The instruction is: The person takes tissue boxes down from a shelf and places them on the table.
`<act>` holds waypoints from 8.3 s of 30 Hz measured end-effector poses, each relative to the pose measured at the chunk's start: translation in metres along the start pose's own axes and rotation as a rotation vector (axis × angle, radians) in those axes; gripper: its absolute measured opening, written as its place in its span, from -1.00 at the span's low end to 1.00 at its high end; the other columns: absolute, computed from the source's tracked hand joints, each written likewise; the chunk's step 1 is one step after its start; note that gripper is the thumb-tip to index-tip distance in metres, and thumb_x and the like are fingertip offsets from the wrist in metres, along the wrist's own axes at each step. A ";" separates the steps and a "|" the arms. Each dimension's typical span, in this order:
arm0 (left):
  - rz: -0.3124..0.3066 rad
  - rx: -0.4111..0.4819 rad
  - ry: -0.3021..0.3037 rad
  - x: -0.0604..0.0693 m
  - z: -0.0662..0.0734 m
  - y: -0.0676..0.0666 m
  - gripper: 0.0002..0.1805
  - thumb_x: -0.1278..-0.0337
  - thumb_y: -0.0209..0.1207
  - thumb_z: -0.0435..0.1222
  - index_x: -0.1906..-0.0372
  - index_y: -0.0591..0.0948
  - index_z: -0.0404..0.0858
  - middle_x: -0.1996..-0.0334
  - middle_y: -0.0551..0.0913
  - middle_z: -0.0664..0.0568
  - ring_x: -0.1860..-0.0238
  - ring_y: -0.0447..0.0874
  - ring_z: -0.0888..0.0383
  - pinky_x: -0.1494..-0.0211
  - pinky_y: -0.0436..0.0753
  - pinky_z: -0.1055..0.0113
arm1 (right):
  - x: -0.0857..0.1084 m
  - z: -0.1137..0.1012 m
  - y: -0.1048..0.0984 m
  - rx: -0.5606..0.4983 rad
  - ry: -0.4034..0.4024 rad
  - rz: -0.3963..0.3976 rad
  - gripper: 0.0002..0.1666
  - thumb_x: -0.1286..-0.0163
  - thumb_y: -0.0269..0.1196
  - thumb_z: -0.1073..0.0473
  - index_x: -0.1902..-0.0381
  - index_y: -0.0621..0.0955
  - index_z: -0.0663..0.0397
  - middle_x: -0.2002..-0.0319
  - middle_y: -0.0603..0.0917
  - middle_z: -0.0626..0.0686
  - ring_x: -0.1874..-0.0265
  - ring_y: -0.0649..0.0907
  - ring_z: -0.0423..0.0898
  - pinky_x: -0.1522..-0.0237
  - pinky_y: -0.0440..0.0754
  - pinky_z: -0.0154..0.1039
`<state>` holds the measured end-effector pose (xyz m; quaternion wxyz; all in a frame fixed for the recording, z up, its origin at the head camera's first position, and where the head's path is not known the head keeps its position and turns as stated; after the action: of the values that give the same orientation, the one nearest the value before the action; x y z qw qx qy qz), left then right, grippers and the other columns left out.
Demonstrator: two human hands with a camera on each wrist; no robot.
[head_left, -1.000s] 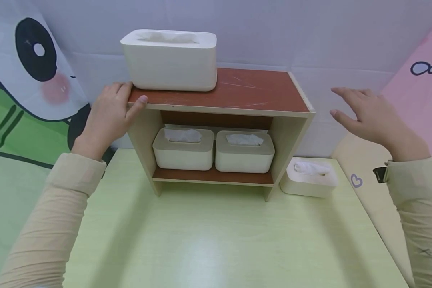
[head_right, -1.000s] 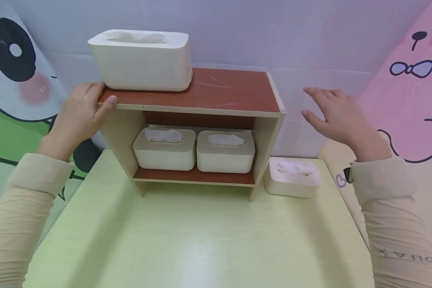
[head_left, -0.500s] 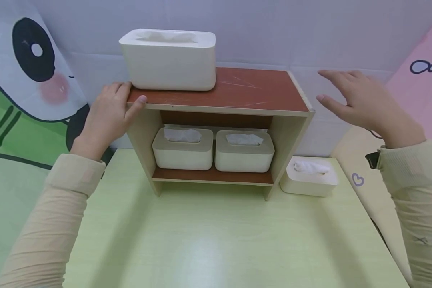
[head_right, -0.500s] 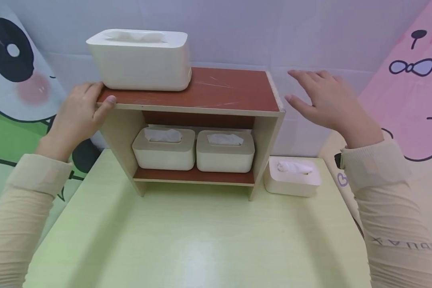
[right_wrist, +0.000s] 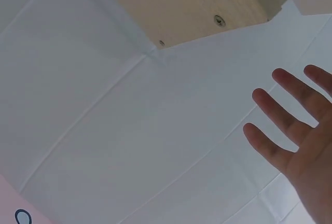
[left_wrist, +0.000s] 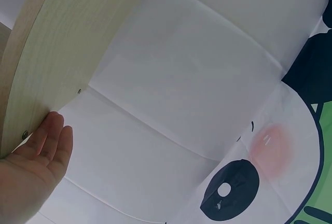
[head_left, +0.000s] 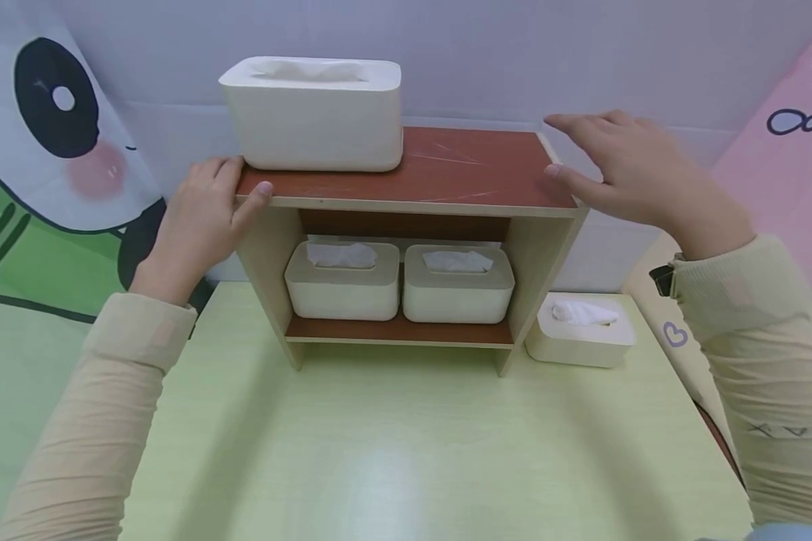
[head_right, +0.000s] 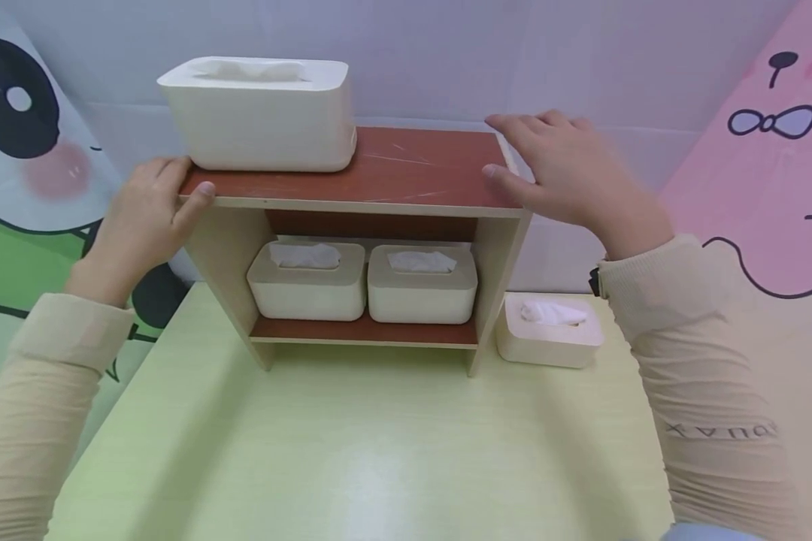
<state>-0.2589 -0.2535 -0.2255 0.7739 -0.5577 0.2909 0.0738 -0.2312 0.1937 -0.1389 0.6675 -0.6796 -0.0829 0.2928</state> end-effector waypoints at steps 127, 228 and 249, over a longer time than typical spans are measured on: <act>-0.005 0.017 -0.015 0.008 0.007 -0.009 -0.28 -0.31 -0.21 0.09 -0.26 0.25 -0.44 -0.15 0.36 -0.37 -0.17 0.26 -0.29 -0.26 0.22 -0.12 | -0.197 -0.130 -0.008 -0.364 0.013 -0.343 0.02 -0.09 0.09 -0.44 -0.38 0.03 -0.17 -0.30 0.25 -0.03 -0.18 0.32 -0.16 -0.29 0.22 -0.20; -0.042 0.053 -0.066 0.002 0.005 -0.001 -0.23 -0.27 -0.24 0.16 -0.32 0.20 -0.36 -0.18 0.33 -0.32 -0.18 0.24 -0.23 -0.22 0.27 -0.14 | -0.088 0.004 -0.030 -0.403 0.282 -0.091 -0.20 -0.10 0.20 -0.29 -0.29 0.27 -0.28 0.01 0.44 0.00 0.10 0.42 -0.09 0.05 0.26 -0.13; -0.029 0.062 -0.053 -0.001 0.005 -0.001 -0.26 -0.28 -0.22 0.14 -0.31 0.23 -0.36 -0.18 0.34 -0.33 -0.19 0.24 -0.25 -0.24 0.25 -0.12 | -0.042 0.068 -0.030 -0.411 0.413 -0.087 -0.19 -0.14 0.20 -0.20 -0.33 0.23 -0.25 -0.05 0.34 0.08 0.09 0.34 -0.04 0.12 0.21 -0.17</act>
<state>-0.2576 -0.2496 -0.2233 0.7992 -0.5354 0.2643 0.0682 -0.2917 0.2336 -0.0937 0.5307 -0.8414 -0.0319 0.0964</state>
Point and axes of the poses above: each hand's wrist, its own x-axis away from the middle knuckle, its own y-axis out of the palm, z = x × y, the point moved 1 cm from there along -x, towards the middle knuckle
